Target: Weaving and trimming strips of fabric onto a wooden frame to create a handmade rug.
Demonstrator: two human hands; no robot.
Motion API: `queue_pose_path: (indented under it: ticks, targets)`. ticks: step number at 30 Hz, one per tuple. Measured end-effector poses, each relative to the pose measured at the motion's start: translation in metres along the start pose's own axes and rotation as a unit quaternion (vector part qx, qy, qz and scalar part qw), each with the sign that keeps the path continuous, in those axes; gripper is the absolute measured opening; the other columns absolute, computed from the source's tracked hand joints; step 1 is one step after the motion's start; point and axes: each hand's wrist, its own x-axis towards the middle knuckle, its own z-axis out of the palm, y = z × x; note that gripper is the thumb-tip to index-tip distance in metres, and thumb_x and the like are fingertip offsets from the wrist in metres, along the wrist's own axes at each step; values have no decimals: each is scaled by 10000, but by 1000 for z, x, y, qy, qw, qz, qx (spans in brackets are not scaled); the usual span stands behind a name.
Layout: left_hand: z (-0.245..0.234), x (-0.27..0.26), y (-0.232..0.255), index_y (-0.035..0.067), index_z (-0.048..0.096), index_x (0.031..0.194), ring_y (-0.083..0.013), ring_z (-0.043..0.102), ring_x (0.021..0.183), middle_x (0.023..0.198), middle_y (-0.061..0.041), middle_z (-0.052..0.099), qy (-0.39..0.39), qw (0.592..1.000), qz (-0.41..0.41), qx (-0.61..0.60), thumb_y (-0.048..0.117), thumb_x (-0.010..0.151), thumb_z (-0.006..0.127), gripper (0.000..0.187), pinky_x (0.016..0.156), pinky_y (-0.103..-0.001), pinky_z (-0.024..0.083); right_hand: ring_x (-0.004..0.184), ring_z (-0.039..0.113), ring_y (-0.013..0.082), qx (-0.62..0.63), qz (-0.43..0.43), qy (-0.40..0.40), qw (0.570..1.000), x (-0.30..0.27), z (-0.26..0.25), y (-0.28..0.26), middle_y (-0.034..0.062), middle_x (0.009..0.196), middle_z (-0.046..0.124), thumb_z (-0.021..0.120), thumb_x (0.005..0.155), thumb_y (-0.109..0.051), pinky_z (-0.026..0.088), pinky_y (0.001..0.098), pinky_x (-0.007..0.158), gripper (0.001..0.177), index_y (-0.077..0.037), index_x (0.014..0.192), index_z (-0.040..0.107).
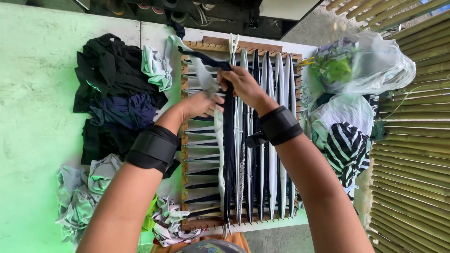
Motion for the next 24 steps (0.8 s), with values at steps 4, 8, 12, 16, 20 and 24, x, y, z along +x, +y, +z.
queue_pose_path:
  ticks: [4, 8, 12, 16, 20, 24]
  targets:
    - [9, 12, 13, 118, 695, 1154, -131, 726, 880, 981, 10, 744, -25, 990, -13, -139, 208, 905, 620, 275, 845, -365, 586, 615, 492, 33, 32, -38, -23, 999, -1, -16, -9, -31, 790, 615, 471, 1109, -251, 402, 207, 541, 261, -94, 1029, 665]
    - [-10, 29, 40, 80, 694, 1097, -132, 710, 781, 895, 12, 723, 84, 987, 4, -138, 316, 1000, 609, 269, 815, -379, 588, 576, 496, 28, 52, -4, 22, 998, 1, -34, -21, -12, 797, 687, 523, 1075, -206, 396, 182, 512, 191, -91, 1021, 665]
    - [-50, 60, 63, 146, 731, 1140, -117, 619, 594, 669, 17, 567, 193, 966, 118, -124, 338, 1075, 483, 319, 752, -254, 592, 514, 443, 32, 106, 20, 28, 994, 14, -60, -21, 17, 774, 674, 565, 1072, -184, 347, 186, 456, 169, -59, 1035, 672]
    - [-91, 102, 91, 126, 719, 1155, -97, 606, 603, 672, 23, 581, 224, 935, 212, -176, 223, 1054, 523, 241, 636, -274, 545, 499, 430, 31, 157, 7, 10, 987, 46, -78, -39, 34, 775, 672, 577, 1072, -182, 340, 185, 444, 168, -42, 1053, 667]
    - [-127, 169, 87, 76, 671, 1022, -85, 514, 557, 672, 43, 537, 224, 926, 232, -198, 215, 1077, 539, 199, 536, -287, 434, 494, 444, 38, 143, -30, 51, 988, 91, -94, -58, 42, 776, 690, 597, 1049, -163, 341, 207, 413, 186, -2, 1090, 682]
    - [-131, 207, 91, 30, 671, 836, -94, 698, 544, 638, -9, 672, 235, 960, 153, 22, 264, 1037, 551, 331, 536, -259, 521, 589, 604, 42, 15, -76, 119, 990, 147, -104, -60, 58, 843, 761, 658, 1048, -173, 525, 204, 540, 210, 18, 1077, 740]
